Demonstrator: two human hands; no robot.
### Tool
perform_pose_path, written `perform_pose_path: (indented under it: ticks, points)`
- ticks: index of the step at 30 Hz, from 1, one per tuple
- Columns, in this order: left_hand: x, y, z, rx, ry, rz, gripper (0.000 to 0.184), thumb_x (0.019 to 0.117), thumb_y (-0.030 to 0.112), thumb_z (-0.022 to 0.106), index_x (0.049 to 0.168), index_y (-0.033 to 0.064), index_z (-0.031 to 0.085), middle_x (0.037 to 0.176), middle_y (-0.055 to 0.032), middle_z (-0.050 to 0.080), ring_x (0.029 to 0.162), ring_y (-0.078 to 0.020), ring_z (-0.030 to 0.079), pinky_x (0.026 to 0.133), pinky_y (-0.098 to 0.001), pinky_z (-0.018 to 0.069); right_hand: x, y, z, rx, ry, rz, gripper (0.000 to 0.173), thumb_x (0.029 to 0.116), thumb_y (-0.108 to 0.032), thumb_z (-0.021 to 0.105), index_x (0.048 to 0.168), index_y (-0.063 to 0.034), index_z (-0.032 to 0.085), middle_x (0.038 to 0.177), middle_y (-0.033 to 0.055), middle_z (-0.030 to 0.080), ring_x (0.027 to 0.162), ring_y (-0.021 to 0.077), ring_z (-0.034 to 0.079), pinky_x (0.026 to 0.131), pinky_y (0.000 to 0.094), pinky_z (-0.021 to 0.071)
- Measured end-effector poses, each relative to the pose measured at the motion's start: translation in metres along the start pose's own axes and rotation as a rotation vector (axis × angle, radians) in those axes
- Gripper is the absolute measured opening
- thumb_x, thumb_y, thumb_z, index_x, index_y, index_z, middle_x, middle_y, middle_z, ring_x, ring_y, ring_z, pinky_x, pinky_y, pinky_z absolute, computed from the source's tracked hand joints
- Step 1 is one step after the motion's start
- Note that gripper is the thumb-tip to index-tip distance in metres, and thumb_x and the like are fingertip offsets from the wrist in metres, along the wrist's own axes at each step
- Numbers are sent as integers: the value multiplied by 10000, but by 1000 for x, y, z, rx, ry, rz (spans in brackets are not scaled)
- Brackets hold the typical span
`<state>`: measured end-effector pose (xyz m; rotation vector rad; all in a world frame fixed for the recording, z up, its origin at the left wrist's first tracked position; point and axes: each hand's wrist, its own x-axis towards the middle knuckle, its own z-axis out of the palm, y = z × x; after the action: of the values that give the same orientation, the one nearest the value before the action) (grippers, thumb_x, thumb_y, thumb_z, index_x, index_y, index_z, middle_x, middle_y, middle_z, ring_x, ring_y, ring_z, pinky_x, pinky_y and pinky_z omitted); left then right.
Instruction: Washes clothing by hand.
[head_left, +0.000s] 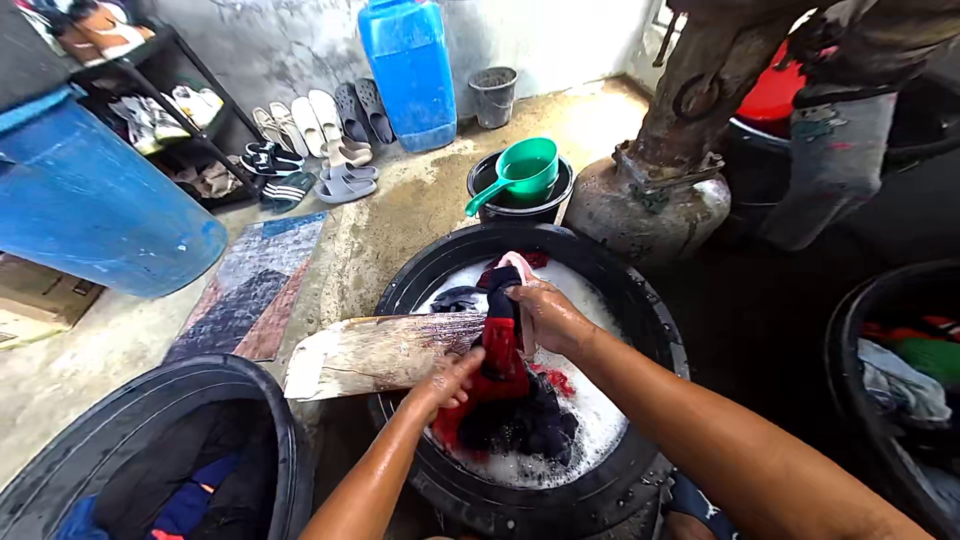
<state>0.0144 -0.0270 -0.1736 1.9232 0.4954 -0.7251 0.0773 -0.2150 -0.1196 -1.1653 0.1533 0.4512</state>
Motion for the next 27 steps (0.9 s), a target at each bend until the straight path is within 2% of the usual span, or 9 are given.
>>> perform_pose_path:
  ticks: [2,3,5,10,15,20,22,24,27]
  points:
    - [-5,4,12,31,-67,1,686,1010,526,568,1475,33,457,1297,-257,608,1122,-377,624,942,-543,509,-17,-11,6,34,18,-32,294,1075,-91,431,1358,-82,507,958,64,670,820,126,681,734,320,588]
    - [-6,5,17,28,-59,34,636,1005,482,604,1441,33,489,1266,-234,620,1095,-340,626,925,-518,513,-27,-18,8,44,10,-58,291,1074,-87,430,1352,-86,516,965,56,673,834,118,681,746,313,589]
    - [-4,-1,25,-53,15,169,411,1004,319,645,1276,16,585,1027,-123,652,838,-175,619,743,-360,526,-44,-33,10,53,-12,-135,231,1069,-83,420,1265,-96,541,927,25,684,813,91,688,727,287,594]
    - [-39,34,-4,-354,51,320,353,1097,154,424,1389,-39,474,1167,-179,641,975,-215,678,837,-382,587,-68,-87,-15,-4,49,-317,187,1069,-151,415,1205,-134,542,858,-4,675,731,93,682,630,294,593]
    - [-84,60,-45,-361,97,629,360,1069,68,350,1315,25,609,1174,-73,686,1028,-134,663,891,-327,565,-69,-120,-56,-85,216,-274,204,1051,-160,440,1215,-150,561,879,8,663,754,110,677,651,316,591]
    - [-83,60,-47,-919,23,547,402,1092,161,229,1107,72,621,1004,-100,725,904,-198,722,778,-382,620,-60,-96,-86,-277,-28,-104,265,1019,-204,469,1259,-136,559,914,49,710,749,159,711,627,353,616]
    - [-81,58,-49,-1063,-4,508,442,1091,233,227,1047,98,646,965,-98,730,867,-204,728,727,-384,623,-59,-79,-93,-318,-139,-81,204,974,-206,537,1126,-112,634,841,72,740,653,178,720,542,354,618]
    - [-81,51,-53,-1096,-67,534,463,1077,251,239,987,127,676,937,-71,737,859,-169,727,735,-361,622,-56,-66,-94,-335,-160,-35,154,964,-145,543,994,-83,681,753,73,723,566,154,681,493,322,588]
    - [-69,31,-72,-922,-270,557,468,1027,212,276,959,174,738,912,-19,751,823,-82,719,713,-275,616,-46,-41,-87,-384,-38,91,189,1042,-149,459,993,-73,625,655,35,647,501,108,618,475,273,542]
